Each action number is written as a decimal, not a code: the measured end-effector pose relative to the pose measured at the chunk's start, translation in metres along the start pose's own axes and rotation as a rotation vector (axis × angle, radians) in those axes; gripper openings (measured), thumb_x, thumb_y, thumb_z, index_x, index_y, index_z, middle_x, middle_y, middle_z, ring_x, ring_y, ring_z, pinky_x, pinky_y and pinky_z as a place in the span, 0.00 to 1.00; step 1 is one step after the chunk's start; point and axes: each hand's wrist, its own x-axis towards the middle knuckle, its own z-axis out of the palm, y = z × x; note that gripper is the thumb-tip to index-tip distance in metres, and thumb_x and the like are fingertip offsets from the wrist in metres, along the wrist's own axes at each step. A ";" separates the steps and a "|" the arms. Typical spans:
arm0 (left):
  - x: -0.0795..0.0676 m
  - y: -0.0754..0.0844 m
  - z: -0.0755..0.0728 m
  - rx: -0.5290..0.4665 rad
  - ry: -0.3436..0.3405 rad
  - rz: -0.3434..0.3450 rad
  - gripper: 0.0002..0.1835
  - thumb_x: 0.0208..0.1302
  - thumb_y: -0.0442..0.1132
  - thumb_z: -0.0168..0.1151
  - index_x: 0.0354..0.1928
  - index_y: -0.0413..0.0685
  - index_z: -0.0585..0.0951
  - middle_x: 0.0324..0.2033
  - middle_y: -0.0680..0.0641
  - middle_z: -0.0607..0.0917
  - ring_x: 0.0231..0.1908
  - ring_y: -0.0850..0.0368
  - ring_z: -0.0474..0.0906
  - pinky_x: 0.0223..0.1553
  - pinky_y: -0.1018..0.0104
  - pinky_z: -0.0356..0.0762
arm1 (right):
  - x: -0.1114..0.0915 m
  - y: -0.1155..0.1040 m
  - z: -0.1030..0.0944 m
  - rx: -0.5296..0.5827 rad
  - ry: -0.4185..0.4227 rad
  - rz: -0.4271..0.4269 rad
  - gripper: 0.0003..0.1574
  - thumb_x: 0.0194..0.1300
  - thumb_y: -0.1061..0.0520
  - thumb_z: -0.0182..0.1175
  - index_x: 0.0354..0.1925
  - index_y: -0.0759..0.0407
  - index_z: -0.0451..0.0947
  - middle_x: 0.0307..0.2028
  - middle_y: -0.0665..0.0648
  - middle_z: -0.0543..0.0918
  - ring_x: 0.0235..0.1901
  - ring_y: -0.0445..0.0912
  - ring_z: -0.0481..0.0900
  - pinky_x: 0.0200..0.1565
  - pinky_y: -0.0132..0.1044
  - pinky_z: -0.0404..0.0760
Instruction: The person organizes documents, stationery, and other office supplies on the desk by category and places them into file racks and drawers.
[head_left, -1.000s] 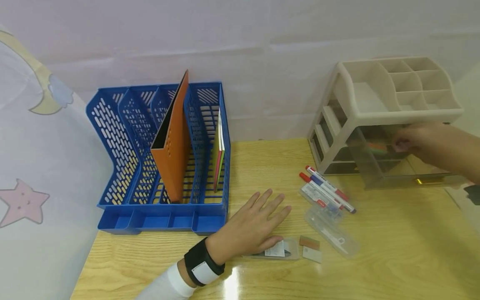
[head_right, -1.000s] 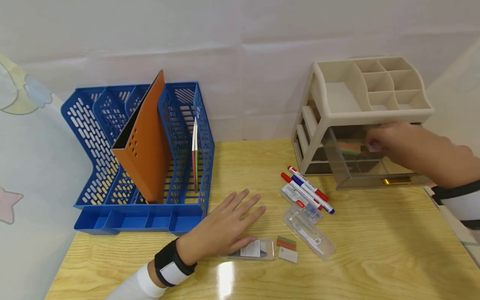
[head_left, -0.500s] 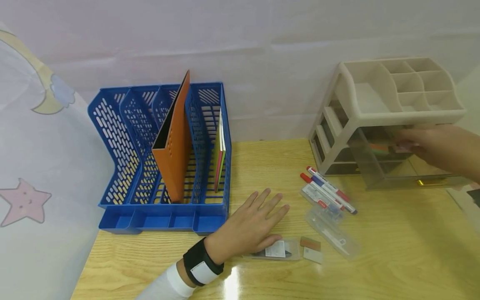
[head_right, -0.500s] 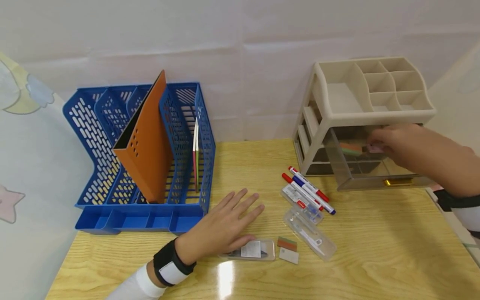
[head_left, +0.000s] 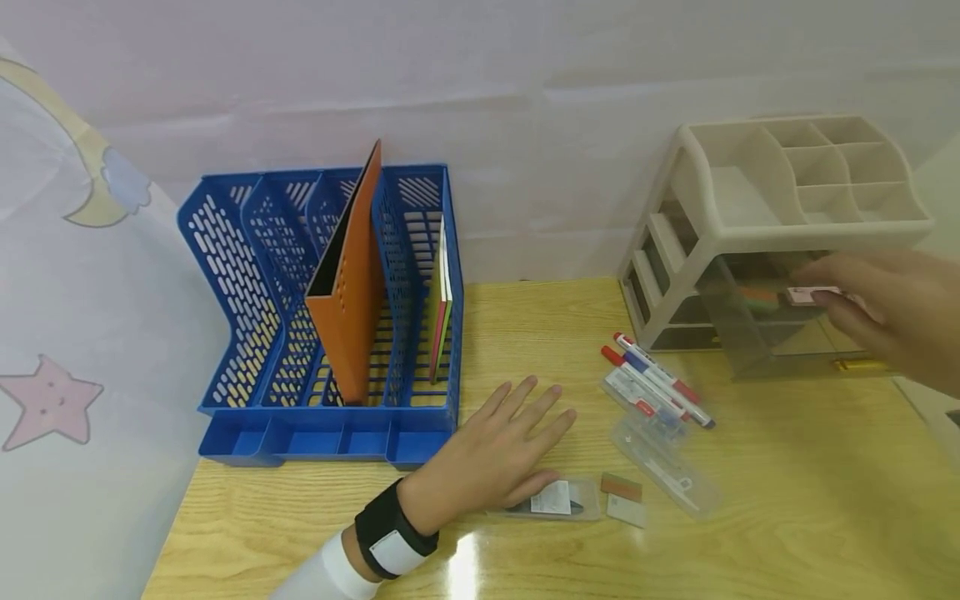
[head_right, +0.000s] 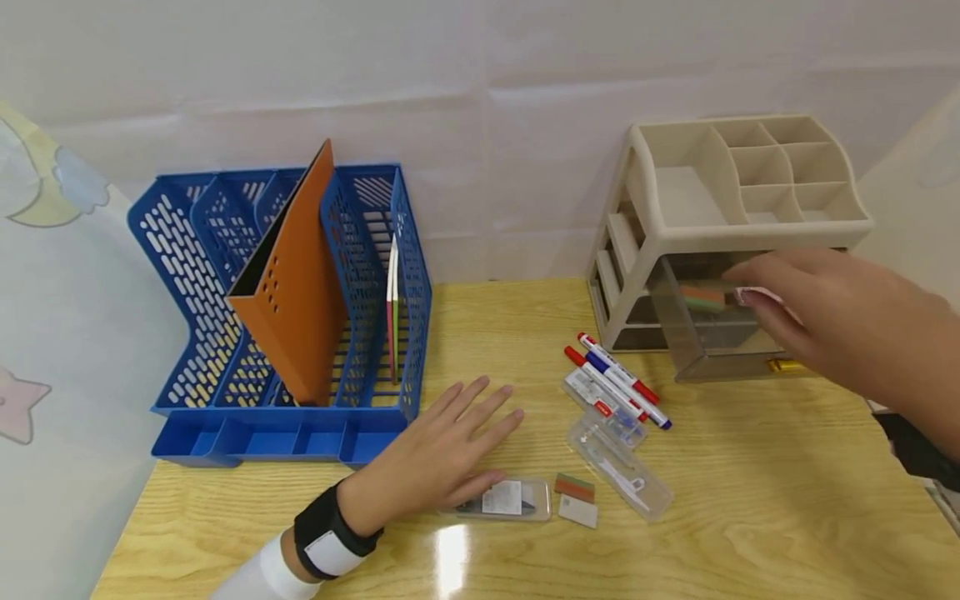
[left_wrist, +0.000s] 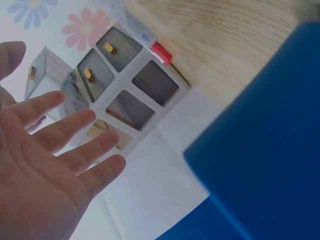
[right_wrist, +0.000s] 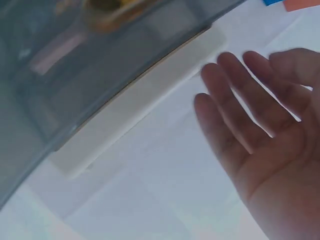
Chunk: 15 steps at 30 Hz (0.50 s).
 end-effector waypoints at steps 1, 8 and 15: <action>-0.001 0.000 -0.001 0.001 0.008 -0.001 0.37 0.76 0.65 0.50 0.79 0.55 0.64 0.78 0.42 0.65 0.77 0.39 0.60 0.74 0.44 0.65 | 0.001 -0.004 0.002 0.018 0.038 -0.024 0.38 0.83 0.39 0.42 0.44 0.71 0.82 0.35 0.67 0.89 0.45 0.25 0.80 0.49 0.13 0.72; -0.007 0.003 -0.005 -0.002 0.070 0.006 0.37 0.74 0.64 0.54 0.77 0.55 0.67 0.76 0.41 0.67 0.76 0.37 0.62 0.74 0.43 0.65 | 0.002 -0.027 0.008 -0.042 0.116 -0.070 0.45 0.83 0.36 0.38 0.42 0.72 0.84 0.42 0.70 0.88 0.36 0.63 0.82 0.51 0.25 0.82; -0.013 0.005 -0.007 0.017 0.048 0.008 0.37 0.74 0.65 0.52 0.78 0.55 0.66 0.77 0.41 0.66 0.77 0.38 0.61 0.74 0.45 0.66 | 0.004 -0.052 0.015 0.065 0.171 -0.175 0.39 0.84 0.44 0.41 0.42 0.78 0.81 0.44 0.73 0.86 0.51 0.47 0.79 0.71 0.18 0.57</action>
